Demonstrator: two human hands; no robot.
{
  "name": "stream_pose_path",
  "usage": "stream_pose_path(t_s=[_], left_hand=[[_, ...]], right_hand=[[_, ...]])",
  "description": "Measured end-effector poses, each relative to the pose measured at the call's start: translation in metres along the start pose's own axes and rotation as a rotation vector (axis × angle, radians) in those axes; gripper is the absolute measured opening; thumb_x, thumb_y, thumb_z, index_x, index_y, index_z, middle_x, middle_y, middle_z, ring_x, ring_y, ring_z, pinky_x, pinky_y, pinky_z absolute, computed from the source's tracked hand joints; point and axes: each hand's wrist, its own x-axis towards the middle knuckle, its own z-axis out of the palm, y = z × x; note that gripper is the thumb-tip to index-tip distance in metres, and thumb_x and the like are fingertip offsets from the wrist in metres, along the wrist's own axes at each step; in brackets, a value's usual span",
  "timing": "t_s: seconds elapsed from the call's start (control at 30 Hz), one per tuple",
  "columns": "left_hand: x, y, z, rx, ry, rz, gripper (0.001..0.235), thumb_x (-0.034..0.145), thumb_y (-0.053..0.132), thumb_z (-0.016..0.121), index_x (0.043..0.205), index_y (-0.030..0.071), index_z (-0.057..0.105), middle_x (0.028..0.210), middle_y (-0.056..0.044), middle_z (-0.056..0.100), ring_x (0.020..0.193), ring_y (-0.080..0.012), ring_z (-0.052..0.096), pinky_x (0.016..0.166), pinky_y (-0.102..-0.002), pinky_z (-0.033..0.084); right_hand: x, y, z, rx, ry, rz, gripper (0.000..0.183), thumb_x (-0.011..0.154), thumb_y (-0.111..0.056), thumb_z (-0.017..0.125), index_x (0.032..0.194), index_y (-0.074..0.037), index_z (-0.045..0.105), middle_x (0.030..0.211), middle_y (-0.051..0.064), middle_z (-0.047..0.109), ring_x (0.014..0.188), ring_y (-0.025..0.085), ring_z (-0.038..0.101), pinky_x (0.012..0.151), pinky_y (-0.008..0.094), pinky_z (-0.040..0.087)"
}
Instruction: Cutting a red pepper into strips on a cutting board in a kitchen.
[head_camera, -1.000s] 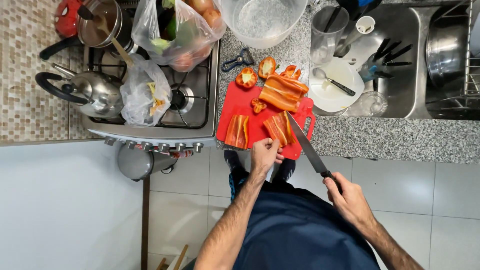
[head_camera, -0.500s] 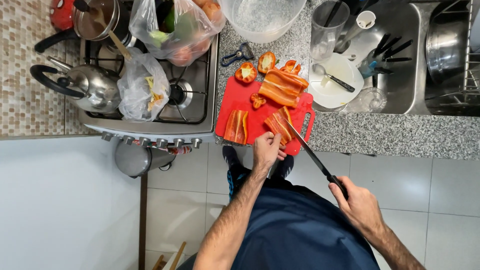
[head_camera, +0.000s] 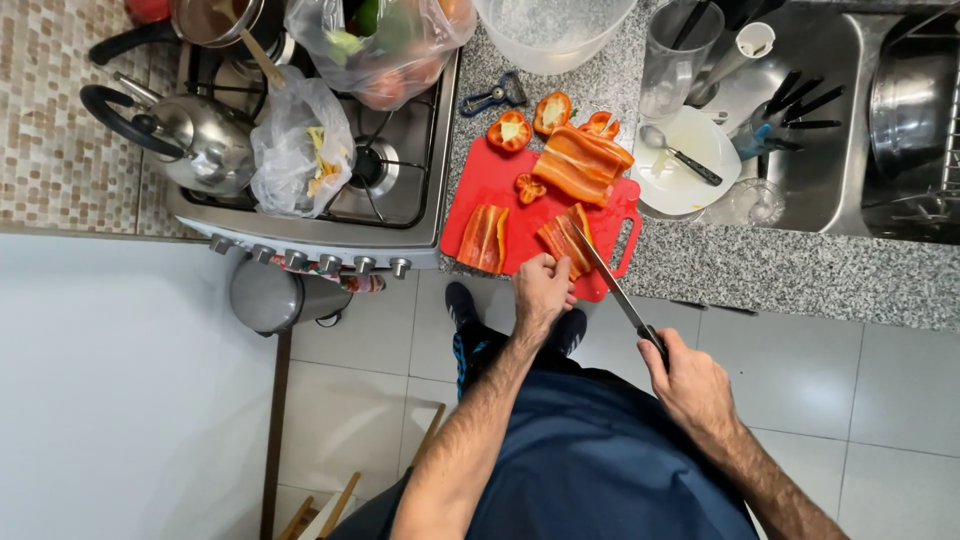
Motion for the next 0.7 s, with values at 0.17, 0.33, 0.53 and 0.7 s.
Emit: stream_pose_path(t_s=[0.17, 0.33, 0.53, 0.7], left_hand=[[-0.021, 0.040, -0.008, 0.241, 0.096, 0.059, 0.032, 0.104, 0.027, 0.071, 0.100, -0.004, 0.074, 0.080, -0.027, 0.079, 0.070, -0.0380, 0.080, 0.054, -0.044, 0.064], [-0.027, 0.041, -0.008, 0.450, 0.190, 0.307, 0.028, 0.104, 0.019, 0.075, 0.125, 0.003, 0.065, 0.116, -0.028, 0.078, 0.104, -0.0488, 0.080, 0.087, -0.060, 0.069], [-0.003, -0.004, 0.003, 0.638, 0.215, 0.475, 0.046, 0.105, 0.040, 0.075, 0.141, 0.012, 0.066, 0.120, -0.014, 0.067, 0.092, -0.0495, 0.078, 0.077, -0.065, 0.069], [-0.001, -0.004, 0.001, 0.695, 0.203, 0.497, 0.046, 0.106, 0.038, 0.074, 0.141, 0.011, 0.065, 0.118, -0.011, 0.065, 0.092, -0.0481, 0.078, 0.075, -0.064, 0.069]], right_hand=[[0.007, -0.017, 0.001, -0.056, 0.019, -0.017, 0.043, 0.115, -0.060, 0.046, 0.129, -0.024, 0.065, 0.091, 0.022, 0.084, 0.101, 0.048, 0.084, 0.095, 0.061, 0.063], [0.009, -0.021, -0.008, -0.115, 0.023, -0.022, 0.043, 0.116, -0.060, 0.044, 0.130, -0.024, 0.063, 0.093, 0.021, 0.085, 0.101, 0.047, 0.084, 0.096, 0.061, 0.063], [0.009, -0.025, -0.017, -0.209, -0.031, -0.010, 0.049, 0.115, -0.064, 0.036, 0.134, -0.026, 0.060, 0.098, 0.020, 0.086, 0.104, 0.045, 0.085, 0.099, 0.060, 0.063], [0.012, -0.037, -0.018, -0.355, -0.093, -0.005, 0.052, 0.117, -0.064, 0.027, 0.125, -0.022, 0.056, 0.097, 0.021, 0.085, 0.103, 0.045, 0.086, 0.100, 0.059, 0.063]])
